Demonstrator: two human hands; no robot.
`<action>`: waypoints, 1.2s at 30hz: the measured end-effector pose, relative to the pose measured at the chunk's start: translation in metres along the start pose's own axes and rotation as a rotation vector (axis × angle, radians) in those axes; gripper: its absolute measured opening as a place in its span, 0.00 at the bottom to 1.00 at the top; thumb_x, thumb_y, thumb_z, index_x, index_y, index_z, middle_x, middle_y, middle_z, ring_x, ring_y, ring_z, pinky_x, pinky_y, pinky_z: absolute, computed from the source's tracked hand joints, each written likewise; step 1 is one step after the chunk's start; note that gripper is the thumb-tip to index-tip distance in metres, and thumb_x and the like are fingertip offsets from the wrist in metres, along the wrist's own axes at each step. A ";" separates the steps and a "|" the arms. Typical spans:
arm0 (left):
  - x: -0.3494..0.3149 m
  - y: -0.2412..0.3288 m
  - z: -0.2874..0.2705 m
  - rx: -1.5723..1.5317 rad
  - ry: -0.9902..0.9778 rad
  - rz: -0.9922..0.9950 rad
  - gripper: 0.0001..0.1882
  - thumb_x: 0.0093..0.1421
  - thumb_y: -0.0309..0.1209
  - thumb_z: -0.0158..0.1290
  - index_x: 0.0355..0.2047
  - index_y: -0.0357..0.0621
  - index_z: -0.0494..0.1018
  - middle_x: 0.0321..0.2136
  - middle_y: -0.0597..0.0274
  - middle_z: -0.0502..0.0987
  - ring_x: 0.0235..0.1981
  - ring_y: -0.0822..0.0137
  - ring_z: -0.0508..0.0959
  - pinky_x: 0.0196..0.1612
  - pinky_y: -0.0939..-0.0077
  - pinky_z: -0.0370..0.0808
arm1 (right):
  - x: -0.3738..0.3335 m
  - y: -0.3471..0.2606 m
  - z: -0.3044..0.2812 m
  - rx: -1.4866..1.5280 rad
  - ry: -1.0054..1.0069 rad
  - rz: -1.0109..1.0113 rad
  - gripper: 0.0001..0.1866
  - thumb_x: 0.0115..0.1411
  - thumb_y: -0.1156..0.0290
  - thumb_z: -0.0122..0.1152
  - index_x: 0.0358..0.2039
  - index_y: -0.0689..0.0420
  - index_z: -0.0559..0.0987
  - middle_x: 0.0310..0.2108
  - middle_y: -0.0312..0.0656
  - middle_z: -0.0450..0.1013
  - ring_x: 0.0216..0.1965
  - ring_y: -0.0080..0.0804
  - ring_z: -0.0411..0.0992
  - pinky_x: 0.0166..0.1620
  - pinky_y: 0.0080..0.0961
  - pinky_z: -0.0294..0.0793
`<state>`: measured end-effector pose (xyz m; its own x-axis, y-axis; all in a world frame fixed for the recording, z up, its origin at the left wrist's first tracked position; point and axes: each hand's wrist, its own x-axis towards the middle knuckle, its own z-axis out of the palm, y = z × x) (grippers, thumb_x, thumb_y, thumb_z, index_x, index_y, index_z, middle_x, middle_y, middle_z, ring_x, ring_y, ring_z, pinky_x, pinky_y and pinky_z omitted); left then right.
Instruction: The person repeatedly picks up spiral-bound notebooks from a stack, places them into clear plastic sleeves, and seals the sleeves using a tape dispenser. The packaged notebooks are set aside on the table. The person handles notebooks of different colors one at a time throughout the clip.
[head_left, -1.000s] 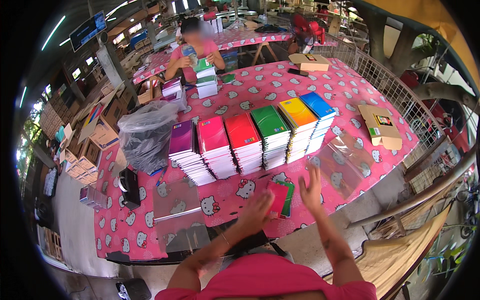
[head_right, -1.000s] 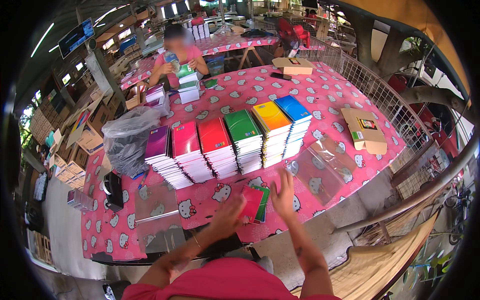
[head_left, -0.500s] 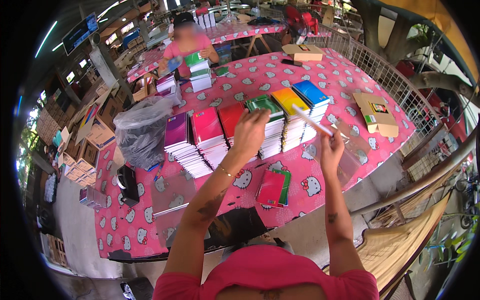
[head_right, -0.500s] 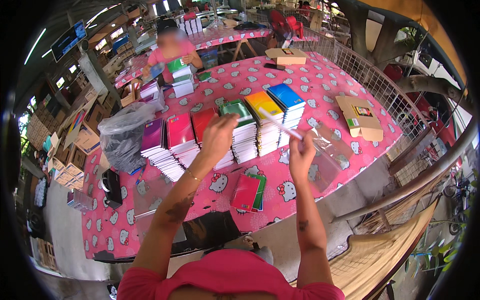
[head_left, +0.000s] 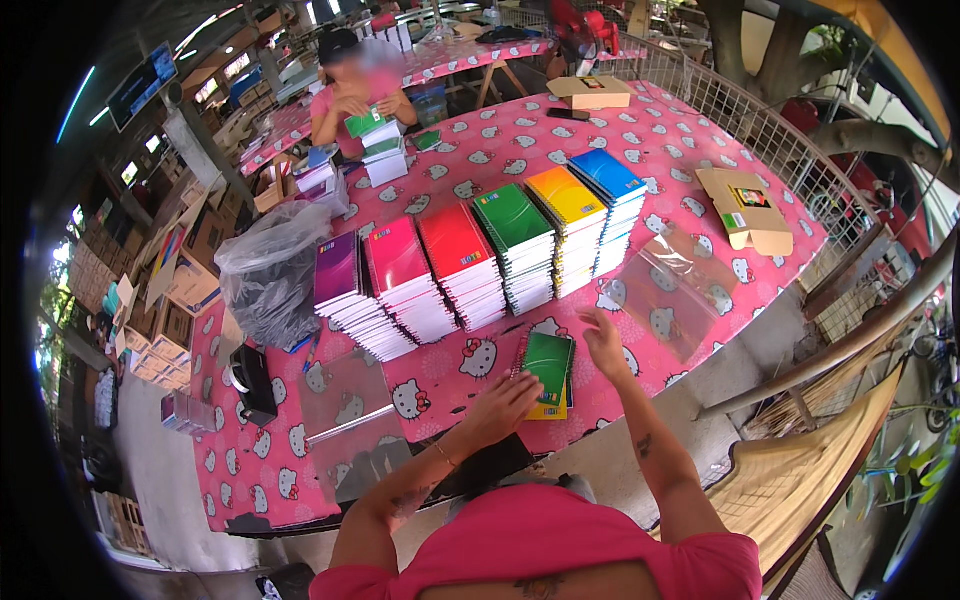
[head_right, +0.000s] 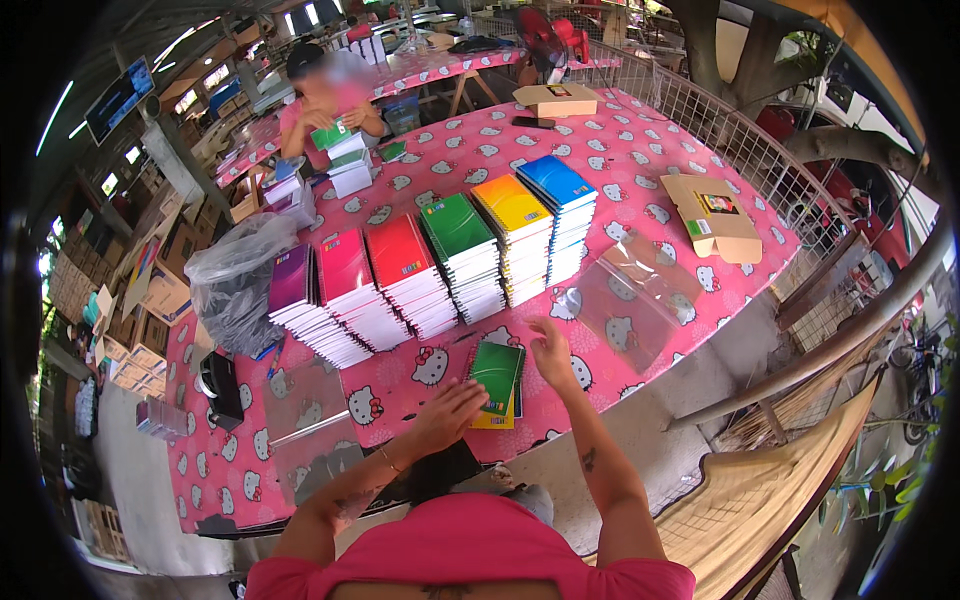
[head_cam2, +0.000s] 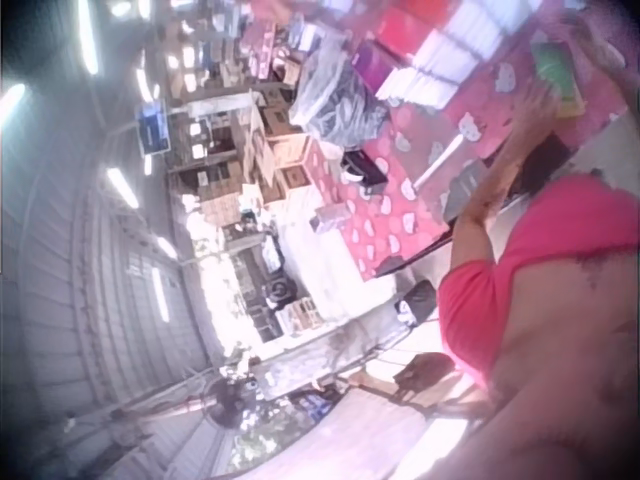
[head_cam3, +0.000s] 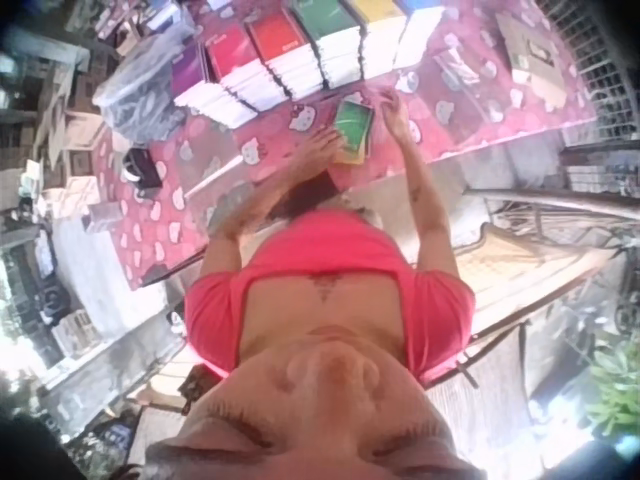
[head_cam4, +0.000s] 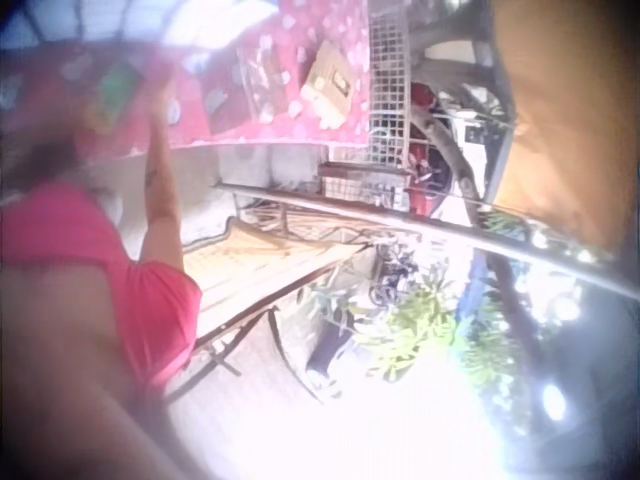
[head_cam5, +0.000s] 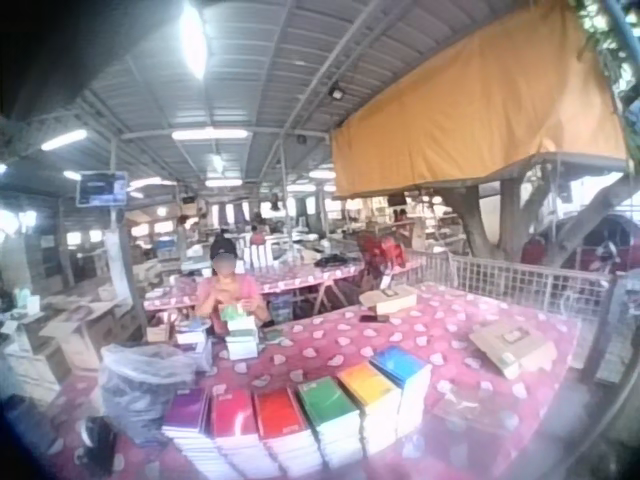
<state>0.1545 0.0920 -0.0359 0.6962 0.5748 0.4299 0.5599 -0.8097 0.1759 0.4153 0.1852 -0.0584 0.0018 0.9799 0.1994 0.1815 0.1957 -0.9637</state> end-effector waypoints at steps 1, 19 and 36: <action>0.011 0.002 -0.005 -0.034 0.066 -0.061 0.23 0.62 0.33 0.56 0.57 0.40 0.70 0.55 0.51 0.73 0.57 0.51 0.73 0.59 0.55 0.71 | 0.004 -0.018 -0.001 -0.065 -0.027 -0.017 0.23 0.54 0.89 0.46 0.48 0.59 0.77 0.47 0.42 0.76 0.51 0.33 0.74 0.53 0.29 0.71; 0.049 0.003 -0.133 -0.807 0.721 -0.504 0.19 0.60 0.17 0.50 0.53 0.36 0.67 0.40 0.57 0.73 0.41 0.66 0.75 0.45 0.74 0.72 | -0.005 -0.101 0.053 -0.971 -0.981 -0.534 0.22 0.57 0.71 0.59 0.55 0.47 0.74 0.51 0.37 0.72 0.55 0.44 0.71 0.59 0.46 0.67; 0.043 -0.004 -0.073 0.061 0.529 -0.434 0.29 0.54 0.28 0.57 0.59 0.43 0.70 0.54 0.43 0.69 0.53 0.45 0.72 0.56 0.52 0.69 | 0.051 -0.113 -0.010 -0.802 0.341 -0.527 0.38 0.53 0.80 0.61 0.67 0.53 0.63 0.67 0.52 0.57 0.66 0.55 0.59 0.62 0.51 0.63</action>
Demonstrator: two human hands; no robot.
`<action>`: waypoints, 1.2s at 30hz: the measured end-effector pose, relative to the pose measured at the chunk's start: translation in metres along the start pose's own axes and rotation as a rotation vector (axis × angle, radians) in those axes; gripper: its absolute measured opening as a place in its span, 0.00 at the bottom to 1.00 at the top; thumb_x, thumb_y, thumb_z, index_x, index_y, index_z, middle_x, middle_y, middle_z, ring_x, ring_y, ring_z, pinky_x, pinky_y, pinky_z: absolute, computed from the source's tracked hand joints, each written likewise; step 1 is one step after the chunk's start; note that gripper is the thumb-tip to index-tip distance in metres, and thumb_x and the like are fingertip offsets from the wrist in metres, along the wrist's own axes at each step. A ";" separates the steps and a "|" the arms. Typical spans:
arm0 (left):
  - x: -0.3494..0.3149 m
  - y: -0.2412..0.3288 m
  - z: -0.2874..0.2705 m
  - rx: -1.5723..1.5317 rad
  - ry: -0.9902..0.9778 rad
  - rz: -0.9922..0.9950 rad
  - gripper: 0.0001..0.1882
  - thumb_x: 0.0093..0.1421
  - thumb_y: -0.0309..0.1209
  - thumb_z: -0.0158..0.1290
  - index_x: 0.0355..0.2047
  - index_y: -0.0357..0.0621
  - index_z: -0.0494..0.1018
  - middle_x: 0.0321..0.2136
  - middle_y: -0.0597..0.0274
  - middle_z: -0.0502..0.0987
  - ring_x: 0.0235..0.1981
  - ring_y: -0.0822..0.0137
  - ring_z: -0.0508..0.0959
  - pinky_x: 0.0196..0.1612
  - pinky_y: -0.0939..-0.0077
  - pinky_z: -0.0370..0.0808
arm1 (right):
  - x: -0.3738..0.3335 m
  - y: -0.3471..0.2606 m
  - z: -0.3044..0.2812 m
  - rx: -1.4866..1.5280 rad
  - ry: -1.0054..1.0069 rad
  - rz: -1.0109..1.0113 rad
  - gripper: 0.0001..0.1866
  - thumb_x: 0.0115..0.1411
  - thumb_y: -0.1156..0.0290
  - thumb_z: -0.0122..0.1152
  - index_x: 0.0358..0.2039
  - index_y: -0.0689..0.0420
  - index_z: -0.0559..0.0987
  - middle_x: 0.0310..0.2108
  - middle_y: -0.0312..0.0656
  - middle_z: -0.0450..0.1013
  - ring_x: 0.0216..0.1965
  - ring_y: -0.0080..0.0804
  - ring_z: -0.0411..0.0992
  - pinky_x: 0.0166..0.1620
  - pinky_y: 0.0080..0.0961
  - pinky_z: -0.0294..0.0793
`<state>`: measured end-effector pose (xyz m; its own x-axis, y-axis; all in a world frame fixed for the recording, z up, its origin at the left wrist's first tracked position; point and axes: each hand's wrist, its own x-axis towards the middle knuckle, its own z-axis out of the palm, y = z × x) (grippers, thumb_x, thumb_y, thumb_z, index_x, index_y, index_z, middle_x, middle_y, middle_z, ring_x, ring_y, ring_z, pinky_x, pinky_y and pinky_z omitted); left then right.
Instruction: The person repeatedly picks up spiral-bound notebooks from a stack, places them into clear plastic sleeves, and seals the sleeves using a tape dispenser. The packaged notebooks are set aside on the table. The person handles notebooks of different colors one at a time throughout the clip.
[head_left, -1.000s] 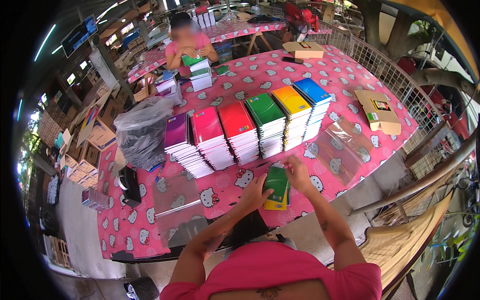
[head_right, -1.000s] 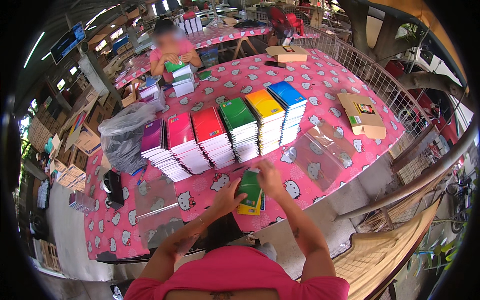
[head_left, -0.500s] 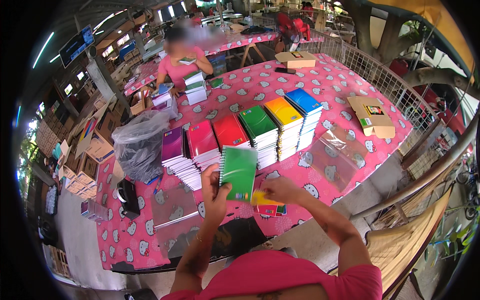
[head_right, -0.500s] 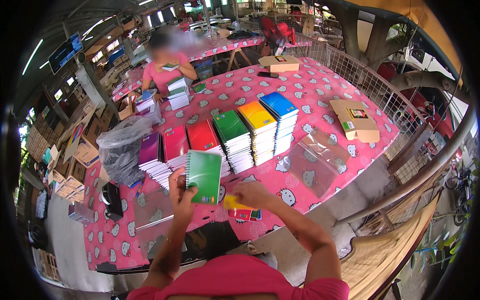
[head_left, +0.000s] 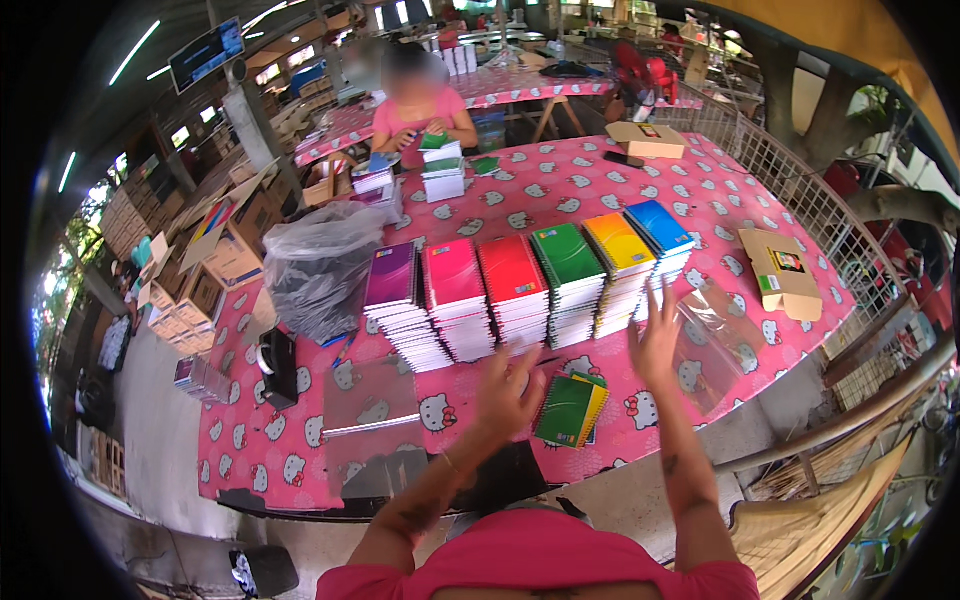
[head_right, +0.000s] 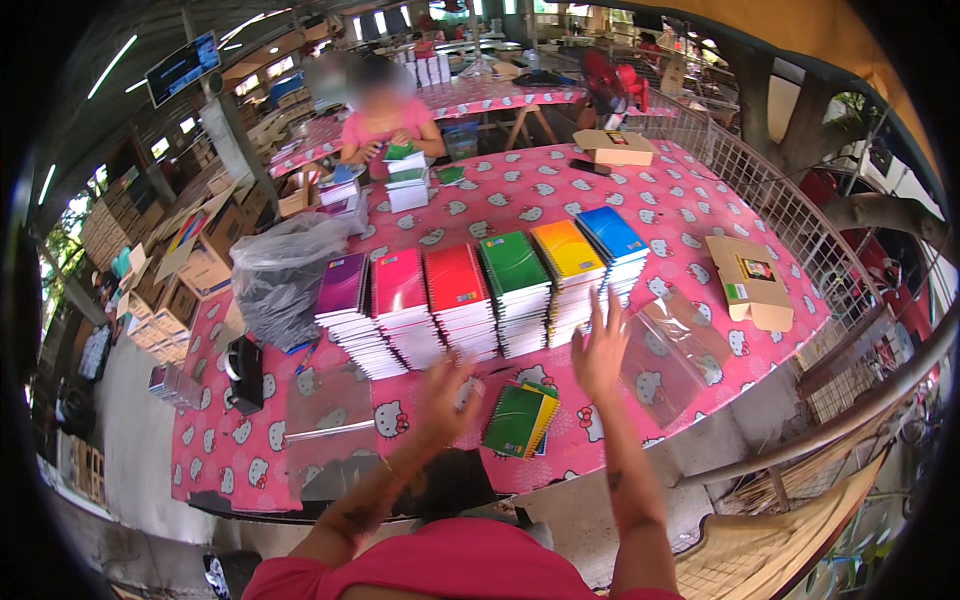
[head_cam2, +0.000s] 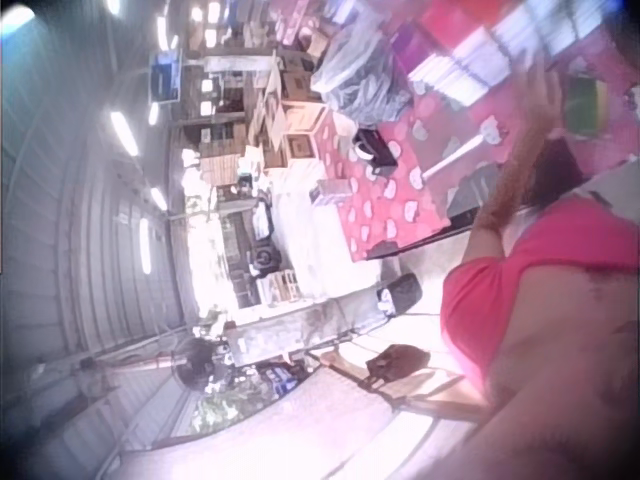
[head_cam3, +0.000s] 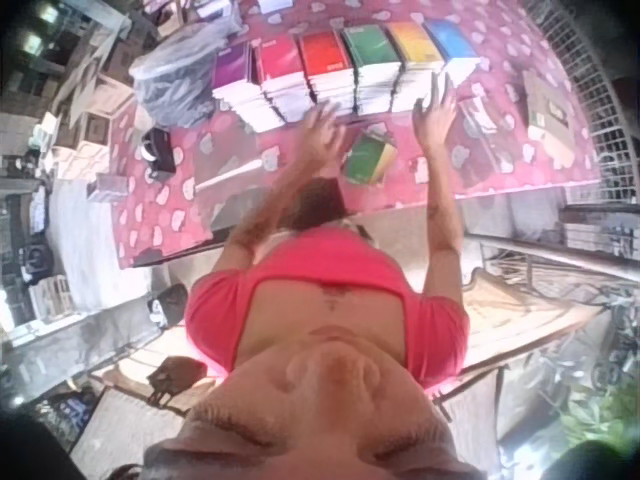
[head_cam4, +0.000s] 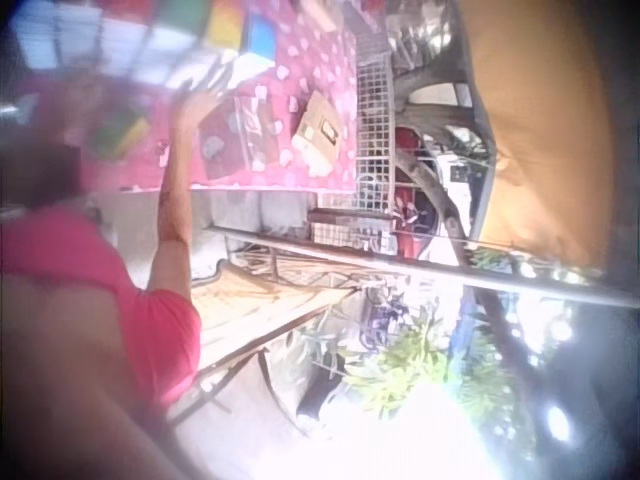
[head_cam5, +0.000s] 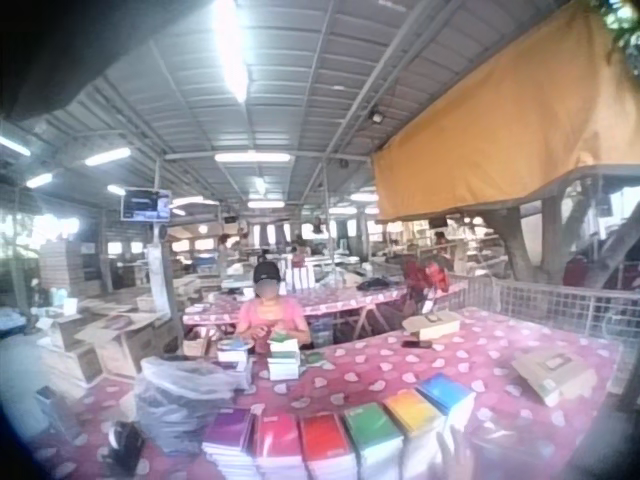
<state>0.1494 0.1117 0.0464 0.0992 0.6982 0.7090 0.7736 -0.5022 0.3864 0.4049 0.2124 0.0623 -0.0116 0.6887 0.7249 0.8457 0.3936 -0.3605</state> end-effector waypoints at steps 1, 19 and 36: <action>0.023 -0.013 -0.024 0.129 0.148 0.113 0.31 0.53 0.28 0.57 0.60 0.42 0.69 0.57 0.41 0.68 0.55 0.44 0.71 0.57 0.52 0.69 | 0.031 0.007 0.001 -0.160 0.025 -0.042 0.39 0.53 0.81 0.60 0.67 0.52 0.63 0.67 0.51 0.57 0.67 0.53 0.58 0.63 0.50 0.62; 0.091 0.033 -0.096 -0.008 -0.419 -0.197 0.23 0.65 0.45 0.55 0.32 0.32 0.78 0.25 0.45 0.81 0.23 0.51 0.82 0.28 0.59 0.78 | -0.155 0.047 0.064 1.174 -0.323 0.309 0.22 0.44 0.98 0.48 0.36 0.60 0.73 0.44 0.44 0.73 0.58 0.40 0.69 0.63 0.36 0.65; -0.086 -0.038 0.057 -0.706 -0.567 -0.836 0.24 0.63 0.43 0.57 0.50 0.35 0.74 0.44 0.47 0.80 0.44 0.59 0.81 0.46 0.67 0.75 | -0.149 -0.061 0.048 1.203 -0.535 1.170 0.24 0.56 0.64 0.72 0.48 0.61 0.73 0.36 0.40 0.78 0.31 0.31 0.78 0.34 0.29 0.81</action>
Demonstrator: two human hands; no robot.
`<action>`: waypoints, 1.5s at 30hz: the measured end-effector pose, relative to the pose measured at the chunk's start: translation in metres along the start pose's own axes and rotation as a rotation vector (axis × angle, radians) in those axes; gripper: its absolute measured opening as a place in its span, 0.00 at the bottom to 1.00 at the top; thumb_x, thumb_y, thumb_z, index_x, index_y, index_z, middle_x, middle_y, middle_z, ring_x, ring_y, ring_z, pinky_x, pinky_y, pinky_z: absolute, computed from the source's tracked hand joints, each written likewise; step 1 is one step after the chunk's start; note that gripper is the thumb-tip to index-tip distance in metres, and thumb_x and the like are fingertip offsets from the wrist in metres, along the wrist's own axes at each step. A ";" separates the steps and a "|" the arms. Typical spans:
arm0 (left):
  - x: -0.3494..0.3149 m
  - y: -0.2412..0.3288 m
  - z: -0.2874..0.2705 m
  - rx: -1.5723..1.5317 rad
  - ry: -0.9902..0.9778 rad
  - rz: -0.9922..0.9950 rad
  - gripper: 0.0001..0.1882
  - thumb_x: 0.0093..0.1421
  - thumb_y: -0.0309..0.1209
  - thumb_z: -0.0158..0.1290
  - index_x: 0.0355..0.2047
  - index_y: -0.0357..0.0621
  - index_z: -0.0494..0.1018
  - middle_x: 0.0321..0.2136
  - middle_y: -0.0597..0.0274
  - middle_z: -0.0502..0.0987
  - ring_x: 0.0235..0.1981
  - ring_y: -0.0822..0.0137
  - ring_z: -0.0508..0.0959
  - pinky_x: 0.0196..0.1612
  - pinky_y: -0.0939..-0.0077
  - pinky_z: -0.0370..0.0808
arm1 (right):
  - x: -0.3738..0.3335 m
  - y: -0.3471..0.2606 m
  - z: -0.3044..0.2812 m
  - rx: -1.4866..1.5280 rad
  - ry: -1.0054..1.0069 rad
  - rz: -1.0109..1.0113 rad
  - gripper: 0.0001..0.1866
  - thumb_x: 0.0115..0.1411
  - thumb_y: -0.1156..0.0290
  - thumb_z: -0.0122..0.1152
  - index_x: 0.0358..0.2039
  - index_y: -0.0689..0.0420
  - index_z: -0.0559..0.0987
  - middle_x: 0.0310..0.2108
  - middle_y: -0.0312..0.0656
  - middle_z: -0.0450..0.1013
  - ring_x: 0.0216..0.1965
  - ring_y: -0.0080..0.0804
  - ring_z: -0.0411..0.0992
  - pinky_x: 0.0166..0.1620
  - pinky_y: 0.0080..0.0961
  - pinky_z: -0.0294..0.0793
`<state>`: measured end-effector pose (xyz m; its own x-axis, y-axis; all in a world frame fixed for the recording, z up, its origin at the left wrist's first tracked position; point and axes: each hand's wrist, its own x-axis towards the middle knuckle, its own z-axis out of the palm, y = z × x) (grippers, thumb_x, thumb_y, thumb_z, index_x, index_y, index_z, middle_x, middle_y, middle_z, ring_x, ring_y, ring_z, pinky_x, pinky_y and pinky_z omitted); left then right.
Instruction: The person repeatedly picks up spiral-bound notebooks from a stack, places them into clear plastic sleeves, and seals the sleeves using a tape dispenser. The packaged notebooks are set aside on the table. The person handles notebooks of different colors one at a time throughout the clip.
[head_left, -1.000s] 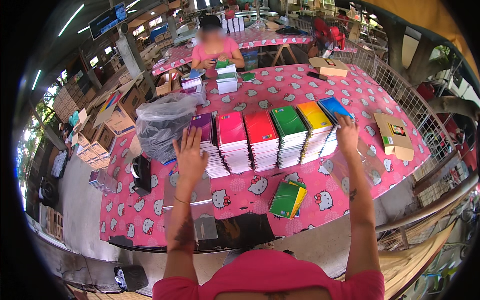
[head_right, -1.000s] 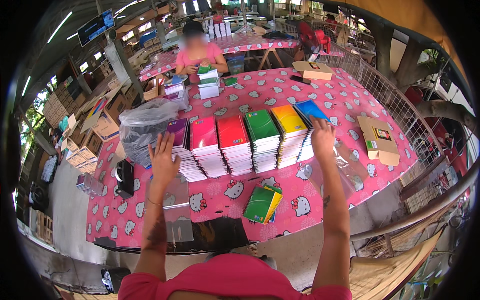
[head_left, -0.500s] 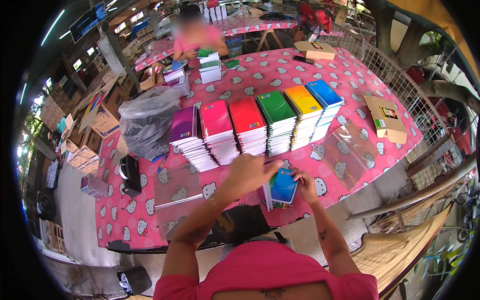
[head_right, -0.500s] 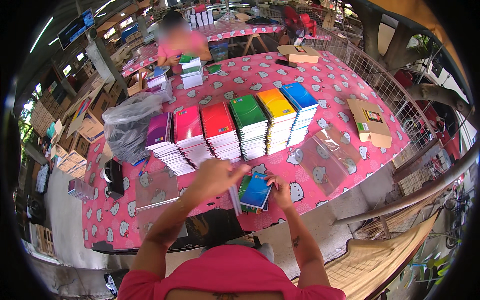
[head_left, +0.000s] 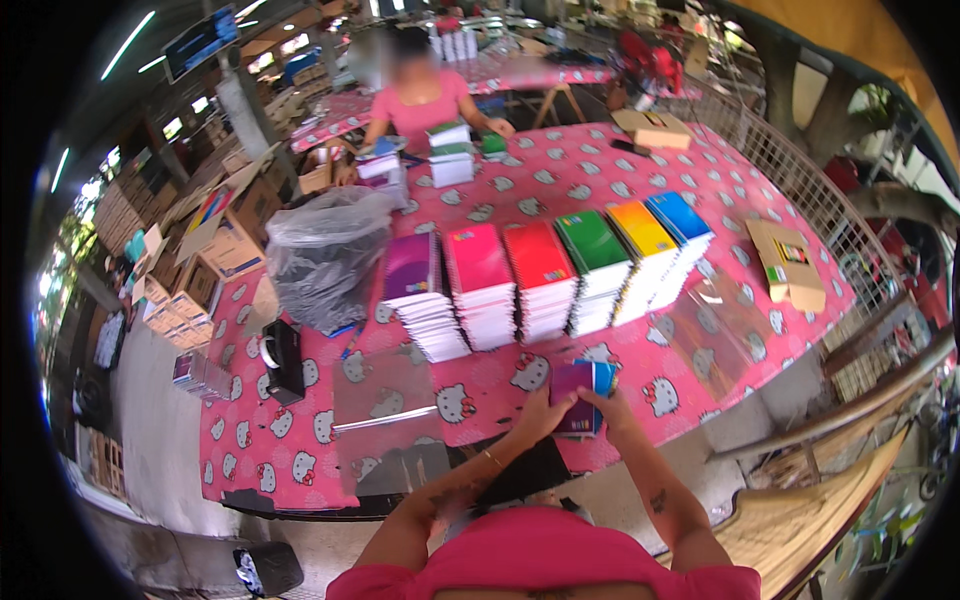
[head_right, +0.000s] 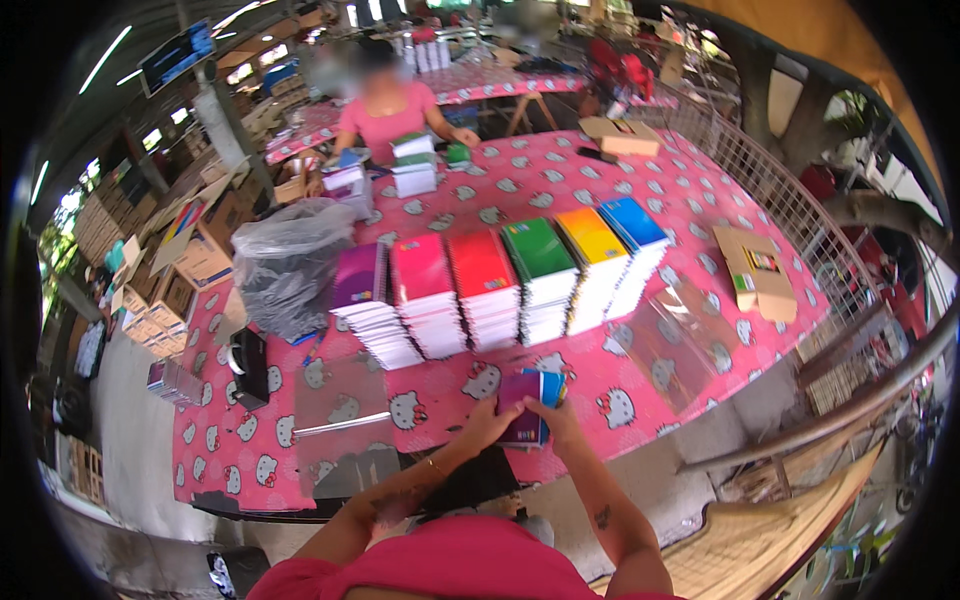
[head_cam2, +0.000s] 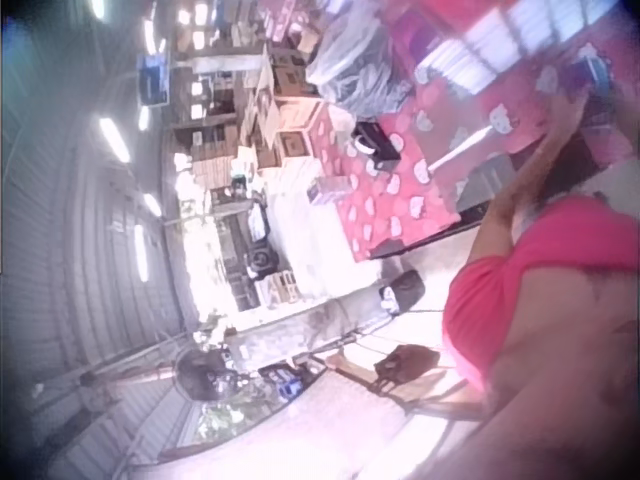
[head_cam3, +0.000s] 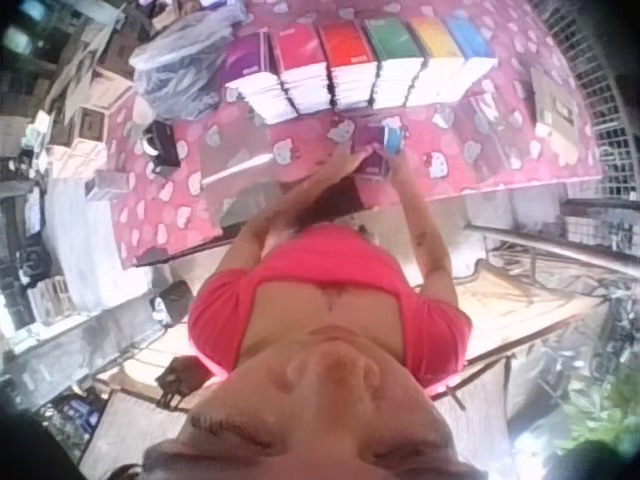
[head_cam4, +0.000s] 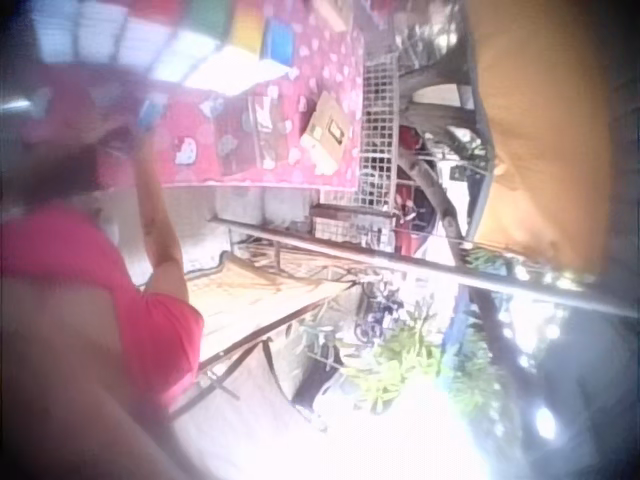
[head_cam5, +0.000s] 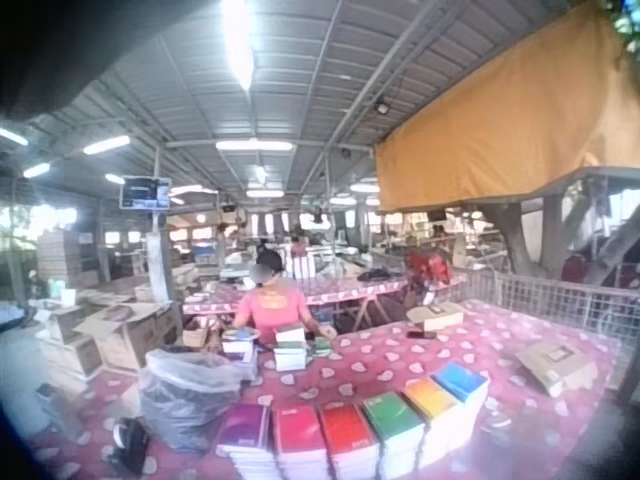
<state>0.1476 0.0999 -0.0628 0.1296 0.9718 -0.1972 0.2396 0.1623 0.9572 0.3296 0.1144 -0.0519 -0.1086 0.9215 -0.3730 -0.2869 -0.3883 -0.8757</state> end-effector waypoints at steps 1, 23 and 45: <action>-0.004 -0.018 -0.007 -0.129 -0.036 -0.043 0.25 0.63 0.43 0.57 0.53 0.35 0.72 0.46 0.47 0.79 0.46 0.59 0.80 0.47 0.67 0.75 | -0.012 -0.005 0.016 0.004 -0.001 -0.008 0.21 0.58 0.64 0.70 0.47 0.60 0.74 0.36 0.40 0.78 0.32 0.30 0.79 0.36 0.30 0.81; -0.232 -0.134 -0.291 -0.525 0.308 0.109 0.48 0.47 0.17 0.64 0.65 0.39 0.49 0.56 0.51 0.67 0.60 0.61 0.69 0.61 0.66 0.69 | -0.088 0.150 0.323 -0.246 -0.680 -0.388 0.61 0.47 0.61 0.80 0.72 0.56 0.46 0.63 0.47 0.58 0.65 0.39 0.58 0.67 0.38 0.56; -0.241 0.008 -0.288 1.102 0.321 0.316 0.58 0.51 0.58 0.63 0.66 0.24 0.52 0.67 0.34 0.56 0.69 0.42 0.57 0.70 0.47 0.49 | -0.066 0.145 0.326 -0.430 -0.701 -0.314 0.43 0.43 0.70 0.81 0.57 0.58 0.65 0.51 0.46 0.72 0.52 0.35 0.72 0.55 0.35 0.72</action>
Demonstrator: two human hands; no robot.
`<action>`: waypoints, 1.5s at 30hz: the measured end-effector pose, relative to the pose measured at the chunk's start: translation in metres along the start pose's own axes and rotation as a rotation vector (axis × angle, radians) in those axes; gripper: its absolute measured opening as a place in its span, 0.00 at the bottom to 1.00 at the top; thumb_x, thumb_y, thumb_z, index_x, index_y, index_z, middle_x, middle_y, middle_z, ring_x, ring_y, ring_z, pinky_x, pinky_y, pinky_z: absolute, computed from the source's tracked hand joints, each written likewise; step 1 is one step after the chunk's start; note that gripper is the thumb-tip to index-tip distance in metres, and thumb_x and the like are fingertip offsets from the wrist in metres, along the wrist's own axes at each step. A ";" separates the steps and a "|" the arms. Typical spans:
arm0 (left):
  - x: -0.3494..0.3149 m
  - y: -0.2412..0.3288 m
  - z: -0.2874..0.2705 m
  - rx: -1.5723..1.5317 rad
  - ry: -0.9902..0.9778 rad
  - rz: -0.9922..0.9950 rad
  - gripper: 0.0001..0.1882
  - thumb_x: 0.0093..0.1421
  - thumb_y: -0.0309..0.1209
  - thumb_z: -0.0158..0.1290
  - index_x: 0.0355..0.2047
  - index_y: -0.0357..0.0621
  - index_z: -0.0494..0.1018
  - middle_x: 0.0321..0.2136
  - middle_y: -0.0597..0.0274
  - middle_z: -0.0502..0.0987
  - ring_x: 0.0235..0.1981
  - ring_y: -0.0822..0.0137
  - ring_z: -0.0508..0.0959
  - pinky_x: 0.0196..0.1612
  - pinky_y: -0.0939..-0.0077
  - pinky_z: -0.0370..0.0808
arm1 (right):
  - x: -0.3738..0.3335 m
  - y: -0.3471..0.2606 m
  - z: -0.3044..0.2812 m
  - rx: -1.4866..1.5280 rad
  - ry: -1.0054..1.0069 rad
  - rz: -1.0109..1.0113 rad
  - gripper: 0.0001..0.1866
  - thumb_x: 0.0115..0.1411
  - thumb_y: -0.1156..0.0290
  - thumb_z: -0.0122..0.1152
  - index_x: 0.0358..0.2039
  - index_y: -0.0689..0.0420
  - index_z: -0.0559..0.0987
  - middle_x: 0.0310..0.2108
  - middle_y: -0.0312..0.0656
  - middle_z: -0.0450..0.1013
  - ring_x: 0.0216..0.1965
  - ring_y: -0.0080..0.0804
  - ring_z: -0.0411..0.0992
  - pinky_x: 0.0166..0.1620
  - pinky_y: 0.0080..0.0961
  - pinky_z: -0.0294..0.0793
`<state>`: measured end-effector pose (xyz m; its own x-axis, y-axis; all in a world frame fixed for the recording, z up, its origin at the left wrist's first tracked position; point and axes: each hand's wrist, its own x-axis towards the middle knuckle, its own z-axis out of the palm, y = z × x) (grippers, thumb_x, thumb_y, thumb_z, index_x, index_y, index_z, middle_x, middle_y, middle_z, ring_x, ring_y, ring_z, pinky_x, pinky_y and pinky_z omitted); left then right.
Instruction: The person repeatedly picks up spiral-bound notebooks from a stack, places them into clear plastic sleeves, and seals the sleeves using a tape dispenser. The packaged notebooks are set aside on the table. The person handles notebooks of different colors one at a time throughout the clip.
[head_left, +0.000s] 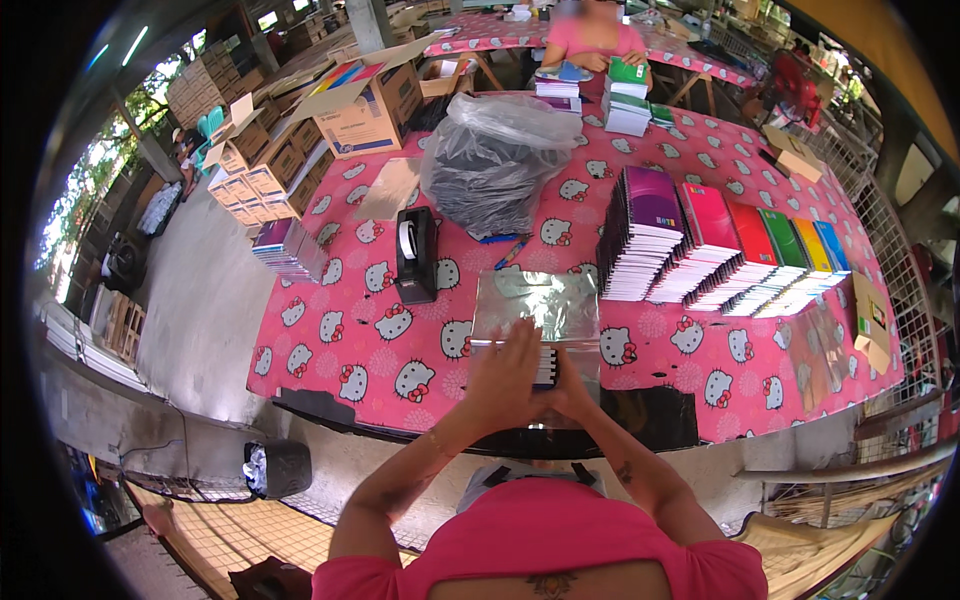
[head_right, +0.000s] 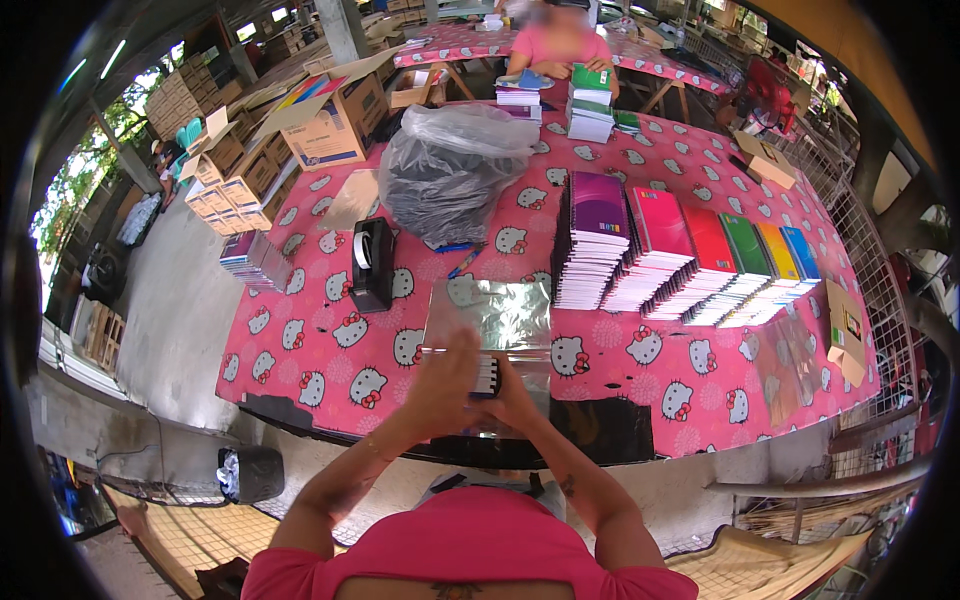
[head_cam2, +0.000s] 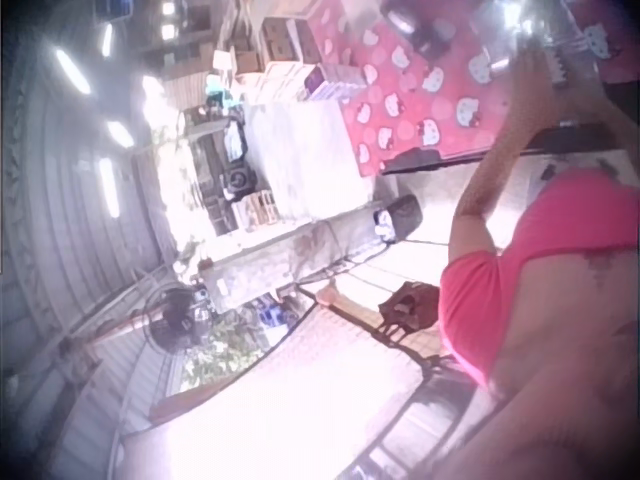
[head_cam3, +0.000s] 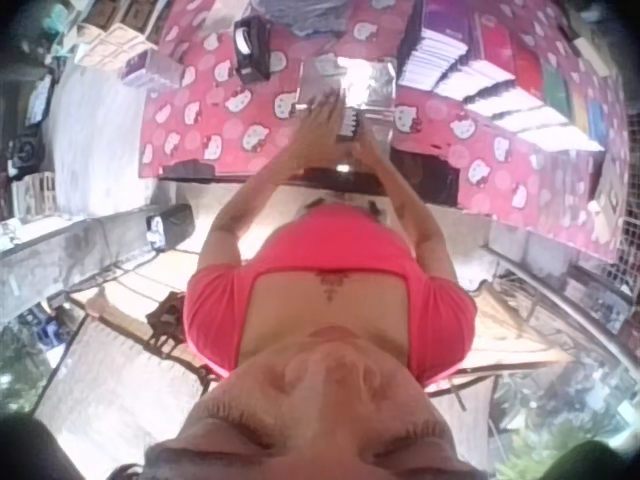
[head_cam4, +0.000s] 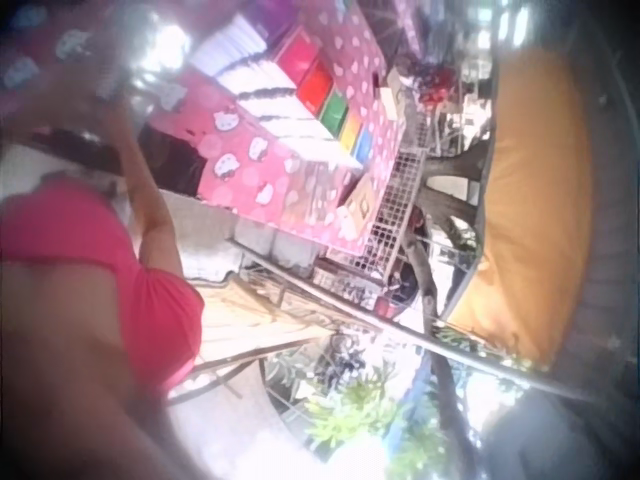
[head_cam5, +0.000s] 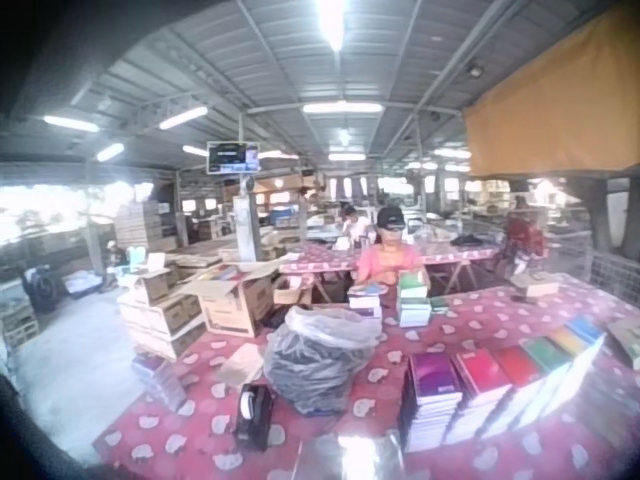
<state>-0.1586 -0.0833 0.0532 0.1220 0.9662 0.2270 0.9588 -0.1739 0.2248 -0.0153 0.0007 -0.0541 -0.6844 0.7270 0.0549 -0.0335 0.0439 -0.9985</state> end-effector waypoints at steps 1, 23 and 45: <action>0.001 0.002 0.003 0.026 0.010 -0.002 0.56 0.52 0.58 0.62 0.65 0.23 0.53 0.66 0.33 0.58 0.69 0.42 0.57 0.70 0.47 0.50 | 0.003 0.006 -0.003 0.020 0.009 -0.001 0.43 0.42 0.70 0.81 0.57 0.58 0.65 0.51 0.46 0.72 0.52 0.35 0.72 0.55 0.35 0.73; 0.047 -0.059 0.101 -0.305 0.123 -0.905 0.46 0.58 0.70 0.48 0.28 0.28 0.79 0.31 0.34 0.80 0.38 0.39 0.81 0.42 0.50 0.77 | 0.052 0.020 -0.093 -0.290 0.066 0.434 0.25 0.58 0.54 0.71 0.38 0.68 0.81 0.25 0.38 0.76 0.21 0.22 0.72 0.23 0.20 0.72; -0.081 -0.100 0.098 -0.334 -0.069 0.014 0.11 0.56 0.37 0.64 0.34 0.48 0.75 0.30 0.61 0.76 0.35 0.55 0.77 0.38 0.61 0.73 | -0.039 0.025 -0.080 -0.675 -0.396 -0.071 0.10 0.58 0.73 0.63 0.42 0.52 0.80 0.34 0.40 0.79 0.37 0.44 0.78 0.39 0.35 0.77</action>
<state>-0.2388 -0.1259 -0.0807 0.1623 0.9719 0.1703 0.8214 -0.2287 0.5225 0.0689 0.0278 -0.0803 -0.9103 0.4137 -0.0142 0.2757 0.5805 -0.7661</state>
